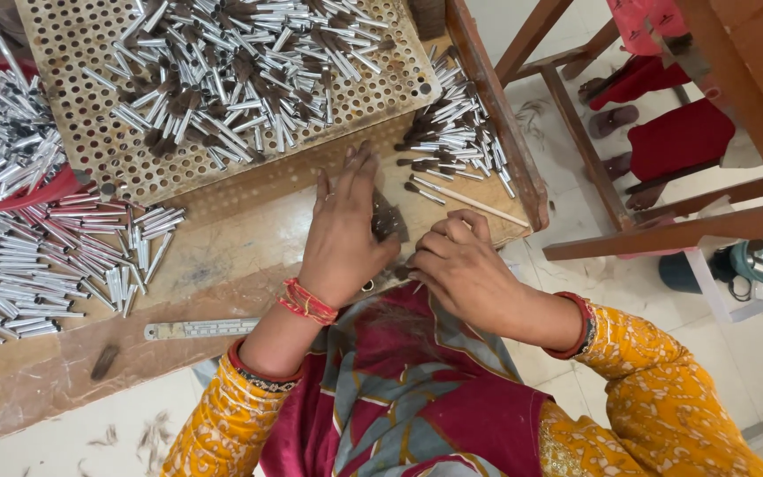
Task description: The person assembles small brushes by inserting bristles into silver tubes and securing them.
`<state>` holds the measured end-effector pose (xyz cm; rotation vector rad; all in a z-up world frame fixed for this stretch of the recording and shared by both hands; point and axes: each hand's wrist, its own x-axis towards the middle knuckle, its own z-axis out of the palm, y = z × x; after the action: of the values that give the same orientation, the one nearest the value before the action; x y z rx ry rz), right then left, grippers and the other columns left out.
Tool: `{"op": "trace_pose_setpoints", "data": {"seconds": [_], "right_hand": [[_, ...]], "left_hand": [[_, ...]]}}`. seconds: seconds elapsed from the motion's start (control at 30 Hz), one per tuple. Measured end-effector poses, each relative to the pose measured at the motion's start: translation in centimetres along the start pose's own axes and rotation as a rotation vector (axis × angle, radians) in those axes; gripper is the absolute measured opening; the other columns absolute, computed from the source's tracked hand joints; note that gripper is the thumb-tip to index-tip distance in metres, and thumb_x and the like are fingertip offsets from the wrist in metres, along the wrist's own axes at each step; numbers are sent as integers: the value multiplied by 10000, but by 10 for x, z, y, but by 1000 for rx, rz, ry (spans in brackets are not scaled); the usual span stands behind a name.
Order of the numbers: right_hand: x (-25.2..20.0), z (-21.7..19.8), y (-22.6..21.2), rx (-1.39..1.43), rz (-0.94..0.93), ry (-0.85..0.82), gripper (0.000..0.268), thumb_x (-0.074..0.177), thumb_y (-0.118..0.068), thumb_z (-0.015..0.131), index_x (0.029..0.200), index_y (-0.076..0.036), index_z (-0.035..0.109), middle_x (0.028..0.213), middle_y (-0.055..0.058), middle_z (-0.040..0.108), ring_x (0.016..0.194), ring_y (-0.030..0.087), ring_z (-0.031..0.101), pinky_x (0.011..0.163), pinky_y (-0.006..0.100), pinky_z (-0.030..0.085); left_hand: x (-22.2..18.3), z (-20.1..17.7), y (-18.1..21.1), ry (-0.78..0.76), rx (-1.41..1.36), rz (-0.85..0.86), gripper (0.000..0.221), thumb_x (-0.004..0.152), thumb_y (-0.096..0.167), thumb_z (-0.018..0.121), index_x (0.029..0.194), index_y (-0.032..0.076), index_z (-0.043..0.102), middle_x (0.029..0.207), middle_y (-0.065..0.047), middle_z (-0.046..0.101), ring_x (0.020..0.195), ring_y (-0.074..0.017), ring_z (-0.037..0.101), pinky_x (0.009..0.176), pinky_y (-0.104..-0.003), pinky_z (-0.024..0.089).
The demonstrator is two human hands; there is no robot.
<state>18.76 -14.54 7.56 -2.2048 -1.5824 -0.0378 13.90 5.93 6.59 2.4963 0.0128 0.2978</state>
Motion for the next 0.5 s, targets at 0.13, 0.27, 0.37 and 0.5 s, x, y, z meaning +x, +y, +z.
{"op": "trace_pose_setpoints", "data": {"seconds": [0.13, 0.27, 0.37, 0.5], "right_hand": [[-3, 0, 2, -29, -15, -12, 180, 842, -178, 741, 981, -68, 708, 984, 63, 620, 1089, 284, 541, 1094, 528, 337], [-9, 4, 9, -129, -184, -28, 289, 785, -141, 692, 1054, -47, 740, 968, 49, 639, 1073, 257, 563, 1141, 551, 351], [-13, 7, 12, -181, -335, -13, 309, 785, -117, 666, 1061, 3, 735, 945, 68, 621, 1057, 243, 583, 1170, 568, 380], [-10, -1, 9, -297, -514, 12, 327, 755, -112, 645, 1033, 48, 712, 979, 87, 639, 1037, 233, 603, 1151, 588, 426]], "left_hand": [[-30, -24, 12, 182, -164, 66, 871, 734, 132, 861, 1454, -67, 412, 1554, -263, 439, 1491, -434, 360, 1228, -575, 255], [-68, -49, 27, 326, -293, -4, 673, 869, 99, 820, 1445, -29, 499, 1439, -233, 588, 1379, -392, 560, 1129, -448, 478], [-96, -49, 28, 384, -308, -119, 555, 877, 68, 801, 1374, -26, 574, 1317, -200, 670, 1190, -308, 683, 1005, -382, 550], [-121, -35, 26, 413, -386, -336, 346, 897, 39, 766, 1223, -20, 668, 1040, -111, 756, 882, -153, 756, 799, -272, 598]]}}
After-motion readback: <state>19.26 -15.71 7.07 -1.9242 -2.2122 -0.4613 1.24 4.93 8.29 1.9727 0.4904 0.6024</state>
